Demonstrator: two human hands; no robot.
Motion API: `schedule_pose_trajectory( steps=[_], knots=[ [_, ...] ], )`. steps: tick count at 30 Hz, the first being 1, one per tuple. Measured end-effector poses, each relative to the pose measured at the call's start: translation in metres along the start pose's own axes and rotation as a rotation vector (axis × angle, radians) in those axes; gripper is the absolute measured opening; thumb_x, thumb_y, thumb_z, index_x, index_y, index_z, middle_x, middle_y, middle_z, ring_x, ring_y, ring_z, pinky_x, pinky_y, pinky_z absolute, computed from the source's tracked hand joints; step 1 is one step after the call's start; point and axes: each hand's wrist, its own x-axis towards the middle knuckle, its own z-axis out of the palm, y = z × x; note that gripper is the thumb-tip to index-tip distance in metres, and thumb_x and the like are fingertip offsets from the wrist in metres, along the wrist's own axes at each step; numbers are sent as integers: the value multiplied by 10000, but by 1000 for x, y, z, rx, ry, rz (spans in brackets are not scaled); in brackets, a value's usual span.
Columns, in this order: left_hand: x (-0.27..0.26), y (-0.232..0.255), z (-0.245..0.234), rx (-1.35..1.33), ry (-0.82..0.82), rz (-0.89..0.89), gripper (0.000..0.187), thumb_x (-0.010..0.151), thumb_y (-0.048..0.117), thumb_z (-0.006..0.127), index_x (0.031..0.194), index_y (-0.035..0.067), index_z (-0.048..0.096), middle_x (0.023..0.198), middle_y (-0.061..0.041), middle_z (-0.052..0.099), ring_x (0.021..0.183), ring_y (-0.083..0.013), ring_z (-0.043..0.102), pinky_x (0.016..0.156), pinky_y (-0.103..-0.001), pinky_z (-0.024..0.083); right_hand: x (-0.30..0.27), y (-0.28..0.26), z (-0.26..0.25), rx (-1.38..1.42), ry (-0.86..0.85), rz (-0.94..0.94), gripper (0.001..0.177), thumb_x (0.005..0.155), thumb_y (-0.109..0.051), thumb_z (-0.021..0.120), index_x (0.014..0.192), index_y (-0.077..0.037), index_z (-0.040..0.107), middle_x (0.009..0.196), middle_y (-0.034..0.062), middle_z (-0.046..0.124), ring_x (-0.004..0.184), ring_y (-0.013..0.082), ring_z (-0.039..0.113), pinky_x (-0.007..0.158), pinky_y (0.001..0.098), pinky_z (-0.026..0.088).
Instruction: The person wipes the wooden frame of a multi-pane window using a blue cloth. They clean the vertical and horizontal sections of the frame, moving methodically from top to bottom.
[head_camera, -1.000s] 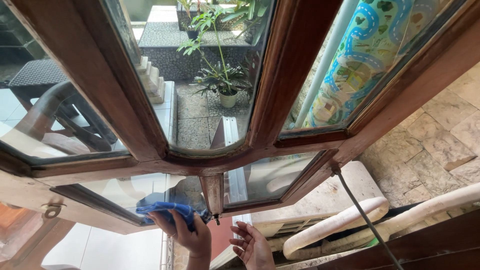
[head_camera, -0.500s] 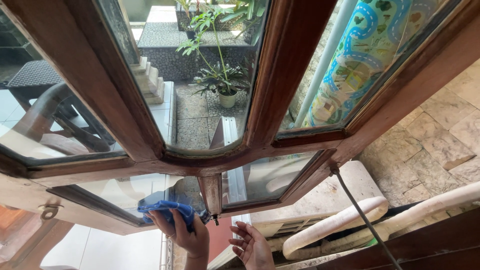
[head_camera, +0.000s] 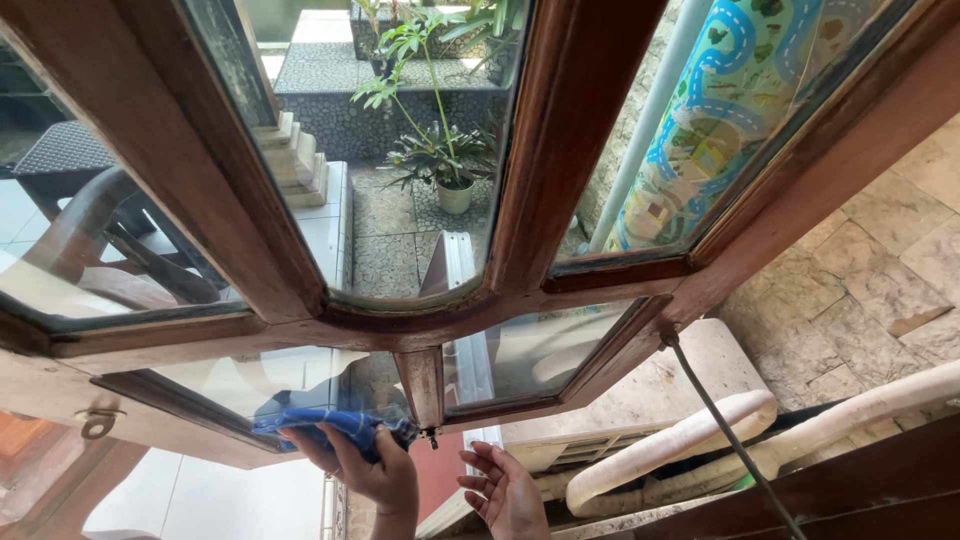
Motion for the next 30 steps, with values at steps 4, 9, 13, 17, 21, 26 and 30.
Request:
schedule_pose_trajectory(
  steps=[4, 9, 13, 17, 21, 26, 30],
  knots=[
    [-4, -1, 0, -15, -16, -35, 755, 955, -10, 560, 1650, 72, 277, 1743, -246, 56, 1640, -496, 72, 1317, -699, 167, -3, 0, 4, -12, 13, 8, 324, 1022, -268, 546, 1176, -59, 740, 1136, 147, 801, 815, 296, 701, 660, 343, 497],
    [-6, -3, 1, 2, -19, -24, 744, 952, -34, 561, 1638, 46, 284, 1737, -259, 62, 1633, -512, 86, 1316, -701, 159, -5, 1, 6, -19, 10, 4, 326, 1022, -270, 550, 1182, -61, 742, 1145, 146, 801, 816, 294, 705, 663, 343, 503],
    [-10, 0, 3, 4, -32, -17, 704, 998, 27, 559, 1645, 62, 282, 1740, -256, 58, 1635, -507, 81, 1311, -695, 174, 0, 3, 4, -14, 8, 0, 334, 1028, -264, 537, 1189, -51, 738, 1147, 156, 797, 820, 302, 703, 660, 347, 503],
    [-14, -1, 6, 16, -33, 3, 689, 989, 41, 575, 1624, 36, 309, 1725, -288, 73, 1625, -522, 85, 1303, -718, 160, 3, 2, 1, -10, -17, 3, 338, 1017, -274, 546, 1194, -60, 739, 1150, 148, 798, 810, 293, 704, 651, 342, 506],
    [-16, 0, 6, 43, -51, 41, 670, 1014, 77, 575, 1630, 73, 312, 1722, -290, 92, 1622, -520, 91, 1297, -741, 152, -8, -3, 8, -16, 17, 12, 326, 1018, -262, 554, 1182, -52, 742, 1130, 149, 803, 806, 295, 702, 650, 341, 499],
    [-23, -3, 7, 56, -64, 40, 662, 1002, 59, 584, 1616, 57, 336, 1727, -275, 94, 1624, -507, 102, 1297, -739, 164, -1, 0, 2, -15, -7, 2, 332, 1012, -269, 553, 1186, -57, 740, 1146, 152, 801, 810, 294, 704, 652, 341, 505],
    [-22, -2, 7, 49, -61, 42, 651, 1017, 102, 592, 1613, 50, 338, 1724, -280, 105, 1623, -505, 109, 1294, -743, 165, -2, -1, 2, -12, -9, 1, 337, 1020, -270, 545, 1190, -52, 737, 1151, 154, 799, 818, 301, 705, 657, 342, 504]
  ],
)
